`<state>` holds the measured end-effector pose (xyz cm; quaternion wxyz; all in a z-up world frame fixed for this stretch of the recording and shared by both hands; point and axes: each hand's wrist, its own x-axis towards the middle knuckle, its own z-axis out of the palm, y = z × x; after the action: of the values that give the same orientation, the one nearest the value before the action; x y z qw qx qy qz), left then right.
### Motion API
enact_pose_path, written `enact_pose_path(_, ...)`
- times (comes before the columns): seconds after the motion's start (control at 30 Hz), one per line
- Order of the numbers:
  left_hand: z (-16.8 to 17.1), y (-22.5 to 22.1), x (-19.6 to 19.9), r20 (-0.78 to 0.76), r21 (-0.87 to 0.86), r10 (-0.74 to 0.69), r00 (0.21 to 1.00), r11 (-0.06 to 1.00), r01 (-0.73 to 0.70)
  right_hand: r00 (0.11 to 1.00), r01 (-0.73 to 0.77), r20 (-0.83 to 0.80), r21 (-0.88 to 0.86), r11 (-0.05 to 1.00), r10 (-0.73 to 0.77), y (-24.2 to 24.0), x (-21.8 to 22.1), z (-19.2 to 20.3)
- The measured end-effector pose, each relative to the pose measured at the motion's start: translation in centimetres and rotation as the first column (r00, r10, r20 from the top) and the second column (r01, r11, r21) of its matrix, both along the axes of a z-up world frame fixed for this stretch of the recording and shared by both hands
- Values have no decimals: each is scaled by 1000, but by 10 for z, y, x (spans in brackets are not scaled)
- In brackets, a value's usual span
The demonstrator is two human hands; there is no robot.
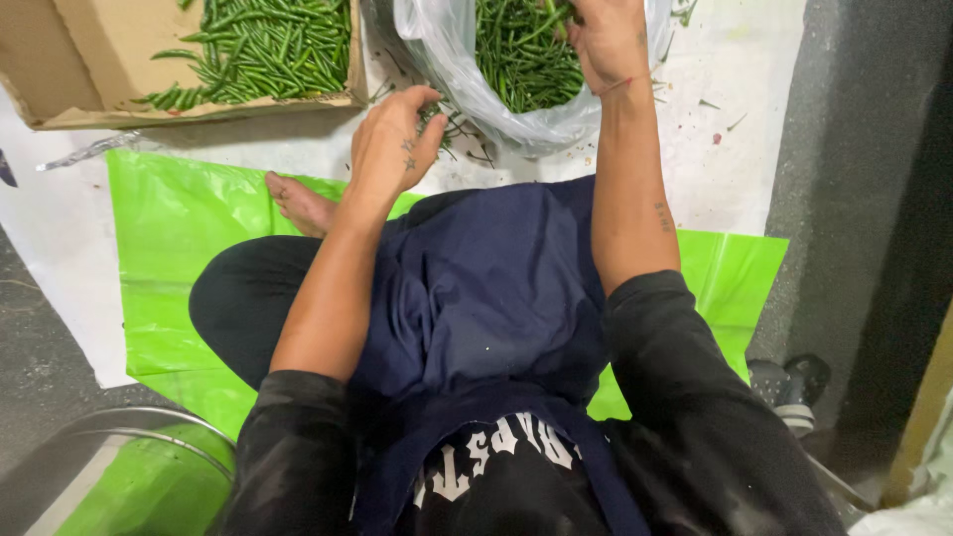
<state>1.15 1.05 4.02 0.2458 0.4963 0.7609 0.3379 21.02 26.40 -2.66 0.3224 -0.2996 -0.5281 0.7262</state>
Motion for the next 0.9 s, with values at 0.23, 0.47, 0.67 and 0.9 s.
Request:
enact_pose_path(0.23,-7,-2,-4,-9,-30,0,1000,1000,0,997,-49,-62,-230,972,35,-15,-13,64)
enact_pose_path(0.47,-3,3,-10,-1,23,12,1000,1000,-12,991,16,-109,-505,863,-82,-13,-31,92)
enact_pose_path(0.67,0,-4,-2,143,75,78,987,993,-89,994,78,-51,-332,940,-100,-13,-16,78)
enact_pose_path(0.9,-8,13,-4,832,16,110,545,975,-221,877,-403,243,-95,910,414,-80,-40,69)
